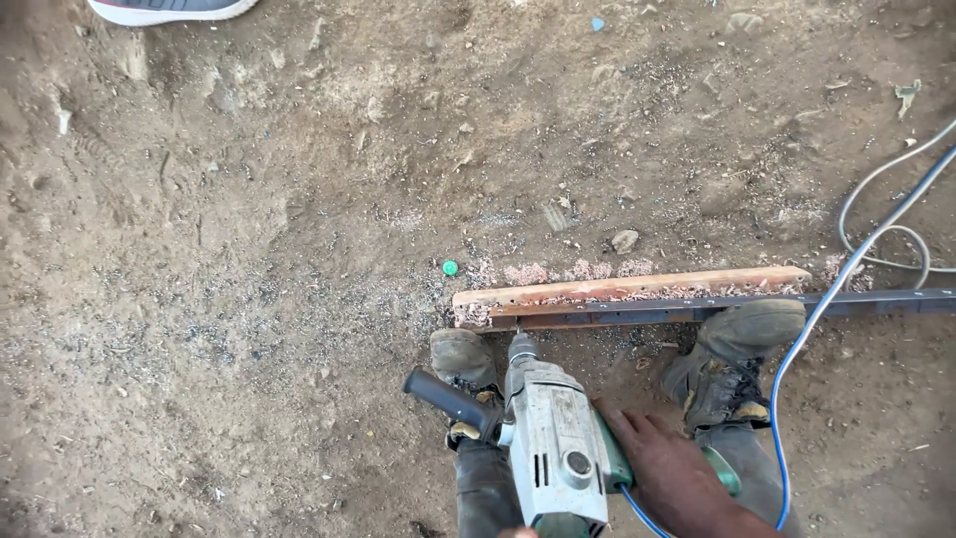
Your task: The person uses a corded hammer drill to bore holes along a long metal rail laid on bare dirt, with a thin wood strip placed under the rail. They reposition the drill bit to successive spots along the rail, steadying the tool with both hands while drilling, and briefly touch the rail between holes.
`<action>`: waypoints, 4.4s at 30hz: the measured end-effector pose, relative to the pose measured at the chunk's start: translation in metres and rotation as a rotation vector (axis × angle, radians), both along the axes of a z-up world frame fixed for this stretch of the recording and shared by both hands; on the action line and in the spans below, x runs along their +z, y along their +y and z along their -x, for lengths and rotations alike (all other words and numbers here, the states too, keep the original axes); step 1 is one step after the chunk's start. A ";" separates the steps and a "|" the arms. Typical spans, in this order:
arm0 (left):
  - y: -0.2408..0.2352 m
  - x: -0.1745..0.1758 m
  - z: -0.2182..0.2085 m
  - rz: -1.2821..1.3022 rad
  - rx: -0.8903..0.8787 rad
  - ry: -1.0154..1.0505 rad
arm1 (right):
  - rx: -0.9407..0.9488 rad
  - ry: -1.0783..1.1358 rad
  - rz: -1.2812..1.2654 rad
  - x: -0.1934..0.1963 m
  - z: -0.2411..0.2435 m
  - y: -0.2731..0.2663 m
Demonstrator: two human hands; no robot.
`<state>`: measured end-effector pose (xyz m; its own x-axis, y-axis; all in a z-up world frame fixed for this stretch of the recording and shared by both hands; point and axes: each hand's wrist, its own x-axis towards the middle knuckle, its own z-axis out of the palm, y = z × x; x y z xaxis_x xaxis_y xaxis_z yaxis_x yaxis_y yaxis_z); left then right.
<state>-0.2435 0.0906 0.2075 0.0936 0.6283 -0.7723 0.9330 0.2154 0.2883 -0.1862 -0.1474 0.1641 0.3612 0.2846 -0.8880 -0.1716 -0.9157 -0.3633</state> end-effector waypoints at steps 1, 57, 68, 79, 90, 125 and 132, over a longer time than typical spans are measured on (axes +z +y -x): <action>-0.001 0.006 -0.019 -0.008 0.001 -0.004 | 0.018 0.028 0.029 -0.001 -0.001 0.000; -0.027 -0.062 -0.201 -0.254 0.119 0.383 | -0.064 -0.058 0.002 0.003 -0.019 -0.010; -0.018 -0.063 -0.215 -0.208 0.175 0.377 | 0.011 0.011 0.025 0.002 -0.043 -0.003; -0.013 -0.072 -0.200 -0.199 0.197 0.281 | 0.023 -0.094 0.052 0.003 -0.030 0.002; -0.006 -0.070 -0.209 -0.160 0.219 0.315 | -0.014 0.080 0.076 0.016 -0.047 0.011; 0.006 -0.123 -0.137 -0.138 0.276 0.287 | 0.016 -0.038 0.135 0.016 -0.054 0.001; -0.002 -0.061 -0.153 -0.135 0.213 0.249 | -0.095 0.062 0.107 0.059 -0.040 0.005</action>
<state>-0.0903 0.0891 0.1464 -0.2310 0.7117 -0.6634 0.9167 0.3877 0.0967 -0.1457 -0.1423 0.2231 0.3258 0.1541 -0.9328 -0.2788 -0.9271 -0.2505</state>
